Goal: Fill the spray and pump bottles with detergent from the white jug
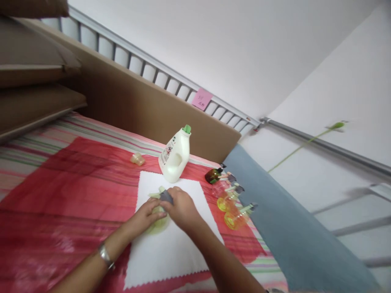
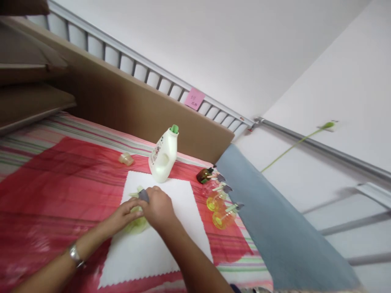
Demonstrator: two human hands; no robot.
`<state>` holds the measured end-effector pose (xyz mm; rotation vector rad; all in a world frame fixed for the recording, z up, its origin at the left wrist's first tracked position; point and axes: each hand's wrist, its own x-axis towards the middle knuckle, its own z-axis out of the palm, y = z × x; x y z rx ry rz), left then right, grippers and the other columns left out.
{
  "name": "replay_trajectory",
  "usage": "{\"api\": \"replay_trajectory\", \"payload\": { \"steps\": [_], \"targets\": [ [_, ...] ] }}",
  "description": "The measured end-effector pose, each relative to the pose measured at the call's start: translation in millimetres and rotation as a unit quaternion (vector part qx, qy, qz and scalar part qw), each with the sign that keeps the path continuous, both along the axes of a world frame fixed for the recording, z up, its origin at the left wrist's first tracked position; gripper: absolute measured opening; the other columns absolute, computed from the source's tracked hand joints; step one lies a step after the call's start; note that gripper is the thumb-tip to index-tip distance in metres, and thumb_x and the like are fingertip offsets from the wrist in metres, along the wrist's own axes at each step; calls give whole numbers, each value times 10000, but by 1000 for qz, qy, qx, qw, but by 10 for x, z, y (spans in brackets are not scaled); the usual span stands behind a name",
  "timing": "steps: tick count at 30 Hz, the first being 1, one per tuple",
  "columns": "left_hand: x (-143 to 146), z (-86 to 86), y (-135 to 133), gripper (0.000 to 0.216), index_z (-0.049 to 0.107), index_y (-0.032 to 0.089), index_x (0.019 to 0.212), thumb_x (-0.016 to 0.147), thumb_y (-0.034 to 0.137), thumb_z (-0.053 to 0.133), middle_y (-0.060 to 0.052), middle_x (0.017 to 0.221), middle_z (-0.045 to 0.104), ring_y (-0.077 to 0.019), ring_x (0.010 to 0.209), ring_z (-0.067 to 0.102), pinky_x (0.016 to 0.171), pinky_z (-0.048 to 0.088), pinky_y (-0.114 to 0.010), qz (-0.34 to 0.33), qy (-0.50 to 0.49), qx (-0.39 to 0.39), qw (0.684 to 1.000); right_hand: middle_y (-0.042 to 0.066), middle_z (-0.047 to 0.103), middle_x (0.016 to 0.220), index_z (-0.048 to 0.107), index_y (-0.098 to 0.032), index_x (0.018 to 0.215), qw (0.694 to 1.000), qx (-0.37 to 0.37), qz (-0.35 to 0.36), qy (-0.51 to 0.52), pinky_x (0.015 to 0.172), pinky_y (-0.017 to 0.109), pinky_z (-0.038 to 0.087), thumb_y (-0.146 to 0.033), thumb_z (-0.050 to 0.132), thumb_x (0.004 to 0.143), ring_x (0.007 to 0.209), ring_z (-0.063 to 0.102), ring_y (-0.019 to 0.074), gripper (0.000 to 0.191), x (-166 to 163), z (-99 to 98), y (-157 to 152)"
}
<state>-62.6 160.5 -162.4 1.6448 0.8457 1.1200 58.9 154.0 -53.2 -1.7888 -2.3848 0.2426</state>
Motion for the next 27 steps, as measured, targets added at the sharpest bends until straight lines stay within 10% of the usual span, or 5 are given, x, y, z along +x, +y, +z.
{"api": "replay_trajectory", "payload": {
  "steps": [6,13,18,27],
  "targets": [
    [77,-25,-39,520,538,161,1027,584,348,735,-70,1007,592,-236,943,529,847,410,-366,74,-9,-43,996,6,528,746,539,-184,725,1000,-5,-3,19,629,247,325,-268,561,750,727,505,156,91,8,-12,15],
    [-12,-46,11,267,596,189,985,752,318,589,-51,1033,597,-208,1017,507,924,357,-338,-27,-23,22,999,15,540,753,541,-180,739,1000,-5,-4,24,635,252,332,-270,546,762,733,503,164,94,19,5,17],
    [72,-46,-29,588,535,147,1078,564,329,756,-78,1055,595,-236,988,525,872,401,-346,62,-43,-36,996,6,532,742,543,-179,728,1000,4,-4,15,624,248,325,-279,561,751,721,496,157,105,18,-31,26],
    [-34,33,-11,363,609,177,990,670,334,675,-50,1020,623,-216,957,541,887,391,-338,2,-12,-9,1000,7,536,738,527,-186,714,1000,0,0,21,619,254,328,-293,549,762,713,497,161,119,25,-22,20]
  ]
}}
